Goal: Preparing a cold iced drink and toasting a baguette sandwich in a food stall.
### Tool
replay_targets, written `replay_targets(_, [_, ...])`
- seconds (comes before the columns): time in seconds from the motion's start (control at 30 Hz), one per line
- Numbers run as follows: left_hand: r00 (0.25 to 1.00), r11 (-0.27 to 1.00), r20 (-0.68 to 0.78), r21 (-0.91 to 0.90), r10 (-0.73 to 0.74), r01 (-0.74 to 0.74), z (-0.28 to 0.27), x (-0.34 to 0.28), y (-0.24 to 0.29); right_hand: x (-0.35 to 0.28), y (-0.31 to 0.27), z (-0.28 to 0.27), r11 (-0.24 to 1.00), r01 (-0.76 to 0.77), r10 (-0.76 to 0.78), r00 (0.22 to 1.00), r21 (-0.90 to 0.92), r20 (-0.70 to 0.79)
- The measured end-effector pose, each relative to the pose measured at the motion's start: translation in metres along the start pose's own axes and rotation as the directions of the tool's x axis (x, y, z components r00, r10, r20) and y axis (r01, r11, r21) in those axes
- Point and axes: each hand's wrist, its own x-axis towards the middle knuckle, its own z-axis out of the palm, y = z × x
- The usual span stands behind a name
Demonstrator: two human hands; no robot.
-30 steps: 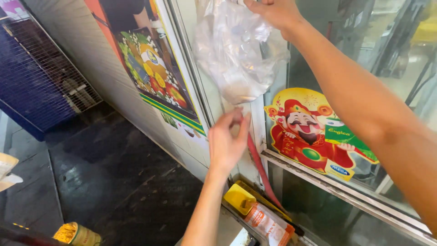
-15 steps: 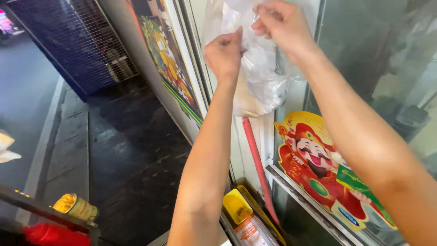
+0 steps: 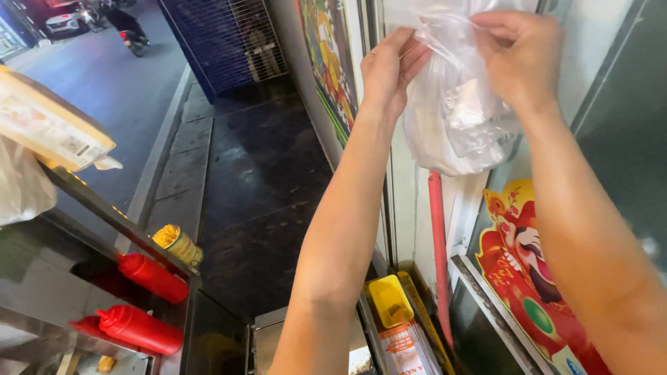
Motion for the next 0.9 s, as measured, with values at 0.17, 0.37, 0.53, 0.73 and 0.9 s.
replay_targets(0.17, [0.996,0.991,0.089,-0.134,0.032,-0.02,-0.011,0.013,0.037,-0.012,-0.005,-0.011,0.926,0.132,-0.164,0.985,-0.355,-0.06])
replay_targets(0.37, [0.954,0.94,0.041,-0.189,0.297,-0.284,-0.001,0.006,0.13,-0.017,0.024,-0.005,0.828,0.083,-0.027,0.994,-0.555,0.108])
replay_targets(0.53, [0.89,0.887,0.059,-0.136,0.452,-0.442,-0.012,-0.031,0.193,-0.018,0.028,-0.003,0.852,0.108,0.005,0.977,-0.513,0.214])
replay_targets(0.73, [0.81,0.813,-0.07,0.087,0.582,-0.576,-0.053,-0.075,0.259,-0.024,0.073,-0.005,0.932,0.117,-0.012,0.957,-0.344,0.291])
replay_targets(0.9, [0.775,0.793,-0.168,0.154,0.609,-0.589,-0.089,-0.108,0.295,-0.016,0.03,0.007,0.826,-0.059,0.255,0.927,-0.561,0.277])
